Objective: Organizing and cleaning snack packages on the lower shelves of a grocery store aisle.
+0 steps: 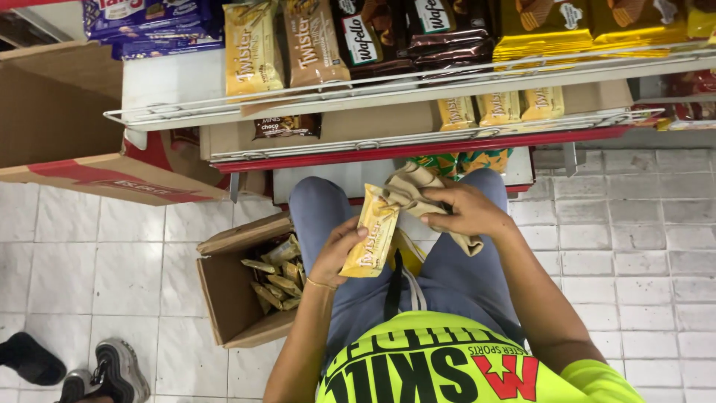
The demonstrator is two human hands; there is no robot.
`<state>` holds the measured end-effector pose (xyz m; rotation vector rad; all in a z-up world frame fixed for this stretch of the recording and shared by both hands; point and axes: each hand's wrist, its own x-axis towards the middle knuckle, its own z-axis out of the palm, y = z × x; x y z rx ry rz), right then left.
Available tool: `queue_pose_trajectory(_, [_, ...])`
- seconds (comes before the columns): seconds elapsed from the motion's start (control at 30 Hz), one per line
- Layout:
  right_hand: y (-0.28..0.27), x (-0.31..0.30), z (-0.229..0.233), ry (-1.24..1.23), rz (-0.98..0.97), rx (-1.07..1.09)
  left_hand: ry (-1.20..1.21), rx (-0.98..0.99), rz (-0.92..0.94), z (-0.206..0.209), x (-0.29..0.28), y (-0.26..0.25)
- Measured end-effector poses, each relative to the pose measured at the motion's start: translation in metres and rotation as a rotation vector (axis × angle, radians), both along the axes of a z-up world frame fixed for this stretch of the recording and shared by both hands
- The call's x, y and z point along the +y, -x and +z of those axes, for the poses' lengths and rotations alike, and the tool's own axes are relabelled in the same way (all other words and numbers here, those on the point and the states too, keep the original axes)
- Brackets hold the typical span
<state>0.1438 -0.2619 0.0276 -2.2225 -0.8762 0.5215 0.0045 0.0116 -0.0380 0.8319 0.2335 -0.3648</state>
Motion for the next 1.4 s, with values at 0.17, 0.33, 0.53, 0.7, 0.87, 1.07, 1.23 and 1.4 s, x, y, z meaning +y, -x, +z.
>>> queue_pose_trajectory(0.17, [0.002,-0.033,-0.024,-0.071,-0.101,0.006,0.032,0.122,0.072,-0.001,-0.005,-0.039])
queue_pose_trajectory(0.33, [0.015,-0.064,-0.06,-0.316,-0.151,0.245,0.111,0.089,0.019,0.0,-0.02,-0.099])
queue_pose_trajectory(0.53, [0.025,-0.084,-0.077,-0.518,-0.431,0.452,-0.096,0.05,0.069,-0.027,-0.069,-0.184])
queue_pose_trajectory(0.7, [0.019,-0.097,-0.094,-0.869,-0.73,0.682,-0.396,-0.129,0.301,-0.052,-0.115,-0.255])
queue_pose_trajectory(0.87, [0.012,-0.105,-0.098,-0.97,-0.794,0.745,-0.455,-0.127,0.326,-0.081,-0.141,-0.304])
queue_pose_trajectory(1.07, [0.008,-0.118,-0.118,-1.13,-0.844,0.847,-1.025,-0.171,0.226,-0.171,-0.139,-0.368])
queue_pose_trajectory(1.23, [0.007,-0.119,-0.118,-1.156,-0.913,0.869,-1.349,-0.185,0.188,-0.193,-0.138,-0.383])
queue_pose_trajectory(1.4, [0.009,-0.12,-0.124,-1.193,-0.902,0.902,-1.574,-0.449,-0.056,-0.232,-0.129,-0.394])
